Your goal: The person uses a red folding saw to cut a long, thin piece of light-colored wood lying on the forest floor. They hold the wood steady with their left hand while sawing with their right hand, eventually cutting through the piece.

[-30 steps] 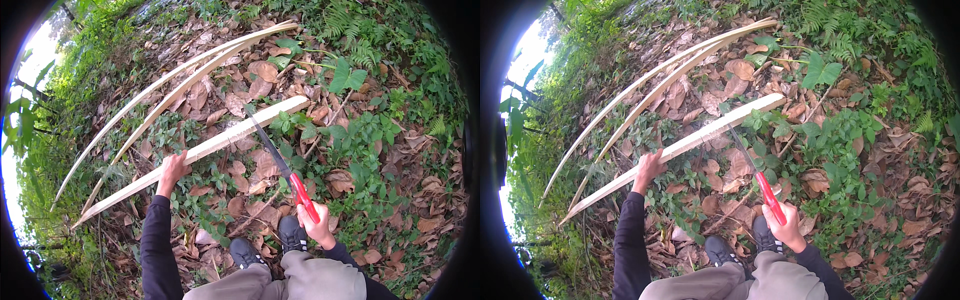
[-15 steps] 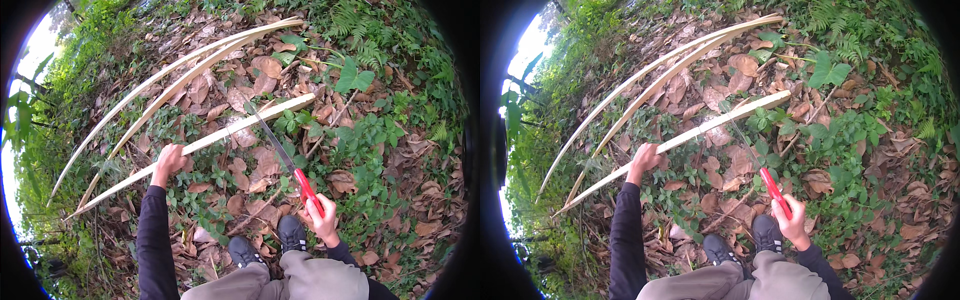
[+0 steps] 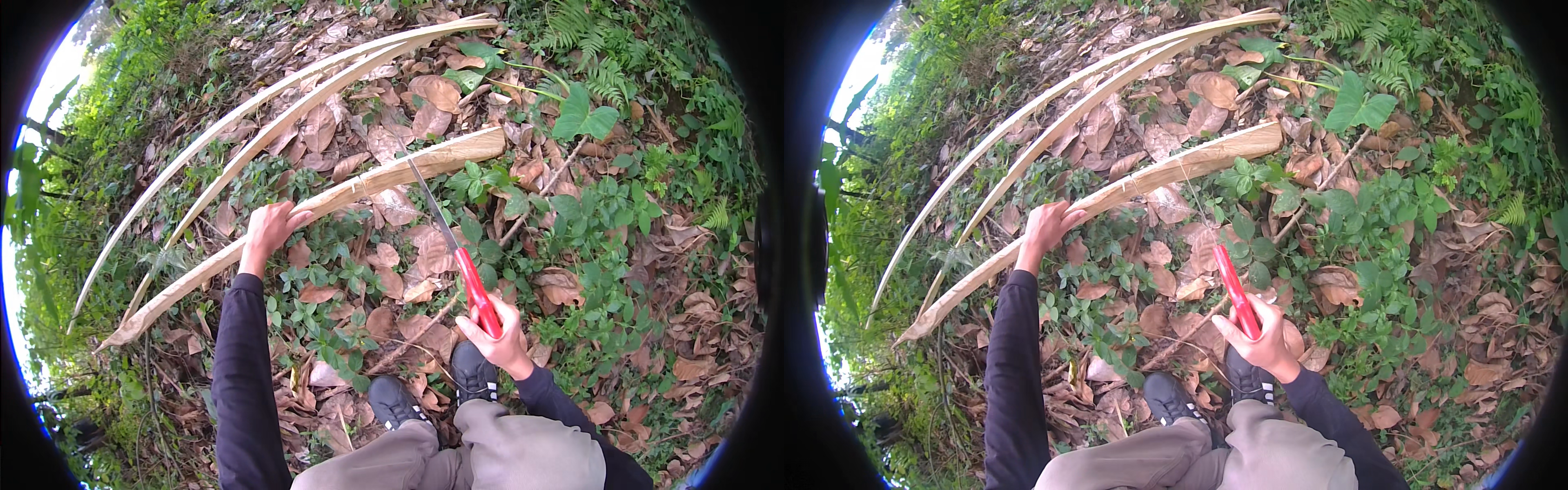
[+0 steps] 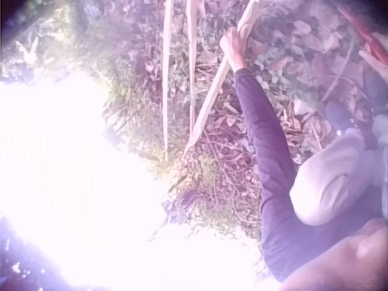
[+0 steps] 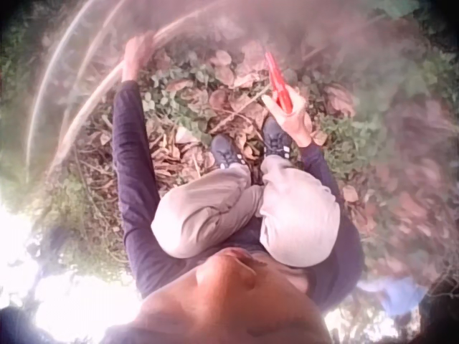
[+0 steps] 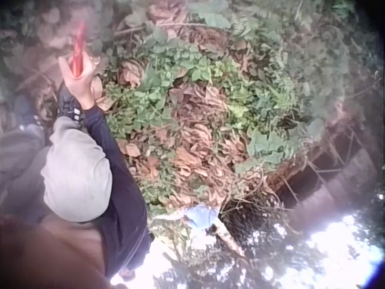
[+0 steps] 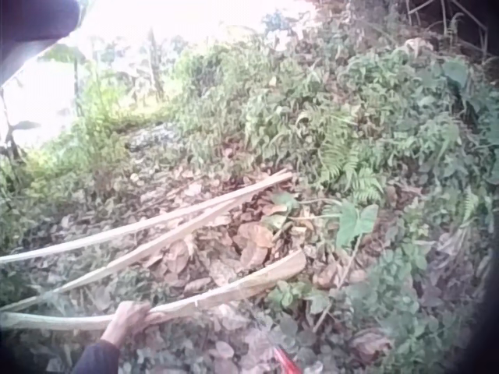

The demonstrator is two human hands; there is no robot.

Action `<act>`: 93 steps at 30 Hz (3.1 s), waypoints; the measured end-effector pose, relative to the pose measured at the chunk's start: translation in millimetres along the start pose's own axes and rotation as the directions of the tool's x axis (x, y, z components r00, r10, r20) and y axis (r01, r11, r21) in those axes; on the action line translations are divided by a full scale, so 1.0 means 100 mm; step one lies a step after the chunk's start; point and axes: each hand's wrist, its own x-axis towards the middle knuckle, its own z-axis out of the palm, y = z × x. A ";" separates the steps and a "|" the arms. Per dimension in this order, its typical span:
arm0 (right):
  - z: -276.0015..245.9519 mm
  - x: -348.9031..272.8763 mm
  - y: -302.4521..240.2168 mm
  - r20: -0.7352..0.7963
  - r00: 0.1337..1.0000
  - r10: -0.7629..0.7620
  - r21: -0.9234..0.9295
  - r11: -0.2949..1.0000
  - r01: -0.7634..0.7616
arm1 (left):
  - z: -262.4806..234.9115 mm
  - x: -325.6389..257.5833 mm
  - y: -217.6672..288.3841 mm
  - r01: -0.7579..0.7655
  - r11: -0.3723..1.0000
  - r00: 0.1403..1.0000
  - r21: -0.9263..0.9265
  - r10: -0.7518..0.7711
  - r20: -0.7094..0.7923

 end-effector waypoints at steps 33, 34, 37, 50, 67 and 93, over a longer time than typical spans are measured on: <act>-0.32 -0.22 0.26 0.008 0.988 0.154 0.107 0.982 -0.154 | 0.17 -0.90 0.34 0.018 0.954 0.904 0.300 0.112 -0.412; -0.28 -0.20 0.29 0.003 1.000 0.027 -0.054 0.998 -0.027 | 0.13 -0.89 0.35 0.060 0.952 0.914 0.299 0.068 -0.400; -0.22 -0.18 0.20 0.048 0.999 -0.001 -0.069 0.998 0.005 | -0.04 -0.91 0.38 0.062 0.988 0.960 0.142 -0.019 -0.281; -0.29 -0.46 0.81 -0.236 0.971 -0.037 0.167 0.983 0.078 | -0.29 -1.00 0.30 0.041 0.996 0.975 0.077 -0.023 -0.220; -0.43 -0.60 0.15 -0.023 0.996 0.089 0.271 0.959 -0.079 | 0.06 -1.04 0.37 0.079 0.990 0.972 0.113 -0.051 -0.230; 0.65 0.74 0.51 -0.013 0.946 -0.323 -0.010 0.946 0.323 | 0.12 -0.94 0.43 0.108 0.992 0.960 0.071 -0.086 -0.267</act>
